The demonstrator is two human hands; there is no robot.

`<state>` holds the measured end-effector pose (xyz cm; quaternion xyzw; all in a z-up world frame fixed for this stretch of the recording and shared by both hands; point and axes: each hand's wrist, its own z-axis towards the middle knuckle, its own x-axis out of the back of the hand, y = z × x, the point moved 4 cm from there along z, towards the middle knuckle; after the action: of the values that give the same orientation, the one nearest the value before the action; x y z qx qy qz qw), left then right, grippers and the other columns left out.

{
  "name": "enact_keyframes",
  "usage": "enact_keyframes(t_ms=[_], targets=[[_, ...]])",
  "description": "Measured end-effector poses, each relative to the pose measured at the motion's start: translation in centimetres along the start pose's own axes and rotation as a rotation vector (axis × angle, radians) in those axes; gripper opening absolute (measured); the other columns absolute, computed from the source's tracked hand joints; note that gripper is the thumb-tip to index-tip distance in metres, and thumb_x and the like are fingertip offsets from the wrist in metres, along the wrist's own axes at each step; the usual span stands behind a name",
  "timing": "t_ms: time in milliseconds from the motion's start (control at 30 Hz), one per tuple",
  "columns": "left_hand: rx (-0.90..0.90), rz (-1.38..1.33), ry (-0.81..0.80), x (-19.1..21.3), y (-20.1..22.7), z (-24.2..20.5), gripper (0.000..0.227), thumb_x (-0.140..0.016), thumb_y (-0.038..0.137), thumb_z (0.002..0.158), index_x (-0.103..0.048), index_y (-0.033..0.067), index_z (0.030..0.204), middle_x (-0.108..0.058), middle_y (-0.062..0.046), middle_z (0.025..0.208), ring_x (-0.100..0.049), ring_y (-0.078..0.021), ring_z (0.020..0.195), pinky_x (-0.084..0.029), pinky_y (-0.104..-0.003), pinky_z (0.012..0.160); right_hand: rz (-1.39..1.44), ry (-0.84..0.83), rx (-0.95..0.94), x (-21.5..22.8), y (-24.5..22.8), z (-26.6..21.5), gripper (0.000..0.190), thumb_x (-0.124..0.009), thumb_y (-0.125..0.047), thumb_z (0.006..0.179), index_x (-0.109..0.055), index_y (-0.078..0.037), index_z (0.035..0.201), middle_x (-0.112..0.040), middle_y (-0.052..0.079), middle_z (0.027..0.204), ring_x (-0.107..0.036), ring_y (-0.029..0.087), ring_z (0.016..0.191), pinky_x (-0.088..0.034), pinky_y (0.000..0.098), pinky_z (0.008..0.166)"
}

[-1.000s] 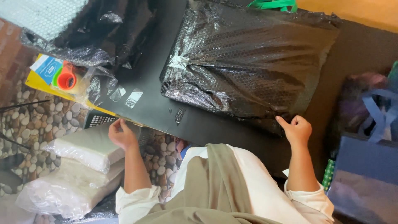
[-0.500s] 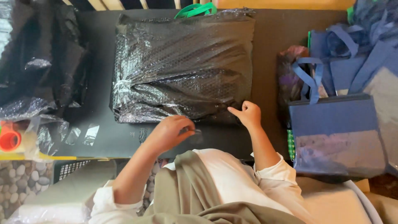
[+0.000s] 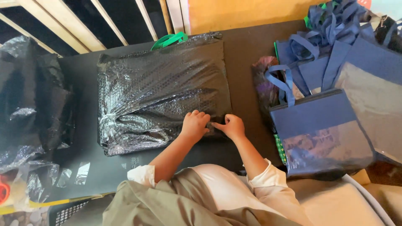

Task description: The person smooths and adjusts a black bubble-wrapped package on a table, then uses a feather duster to wipe its surface. The person then lifts the package and moves it off the table.

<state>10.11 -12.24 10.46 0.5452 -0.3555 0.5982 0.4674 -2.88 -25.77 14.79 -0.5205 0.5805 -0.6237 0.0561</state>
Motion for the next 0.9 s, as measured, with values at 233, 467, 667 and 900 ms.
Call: enact_keyframes(t_ms=[233, 467, 667, 900], targets=[[-0.025, 0.023, 0.124, 1.7, 0.7, -0.9, 0.054, -0.093, 0.040, 0.058, -0.062, 0.0221, 0.098, -0.061, 0.003, 0.091, -0.057, -0.0225, 0.098, -0.048, -0.037, 0.077, -0.021, -0.005, 0.003, -0.5, 1.3, 0.6, 0.063, -0.092, -0.046, 0.067, -0.039, -0.013, 0.060, -0.039, 0.004, 0.059, -0.052, 0.024, 0.061, -0.042, 0.0352, 0.057], [0.000, 0.060, 0.171, 2.5, 1.4, -1.9, 0.058, -0.090, 0.040, 0.069, -0.060, 0.0225, 0.116, -0.061, 0.005, 0.104, -0.052, -0.0194, 0.102, -0.047, -0.033, 0.077, -0.047, 0.005, 0.068, -0.7, 1.2, 0.1, 0.067, -0.083, -0.064, 0.074, -0.041, -0.013, 0.064, -0.046, 0.006, 0.067, -0.057, 0.027, 0.070, -0.047, 0.0358, 0.065], [0.050, 0.100, 0.288, 4.2, 1.1, -1.5, 0.093, -0.096, 0.045, 0.048, -0.057, 0.0193, 0.127, -0.053, -0.003, 0.126, -0.054, -0.0254, 0.103, -0.050, -0.036, 0.077, -0.148, 0.123, 0.093, -1.1, -0.7, -1.3, 0.059, -0.083, -0.056, 0.077, -0.041, -0.016, 0.064, -0.039, 0.001, 0.067, -0.056, 0.024, 0.065, -0.044, 0.0339, 0.062], [-0.162, 0.060, 0.465, 7.4, 2.8, -3.4, 0.049, -0.084, 0.050, 0.076, -0.068, 0.0138, 0.105, -0.055, -0.005, 0.113, -0.052, -0.0226, 0.096, -0.040, -0.035, 0.075, -0.158, 0.266, 0.220, -1.7, -0.3, -1.3, 0.063, -0.083, -0.053, 0.079, -0.035, -0.017, 0.062, -0.032, -0.001, 0.066, -0.050, 0.022, 0.056, -0.038, 0.0302, 0.055]])
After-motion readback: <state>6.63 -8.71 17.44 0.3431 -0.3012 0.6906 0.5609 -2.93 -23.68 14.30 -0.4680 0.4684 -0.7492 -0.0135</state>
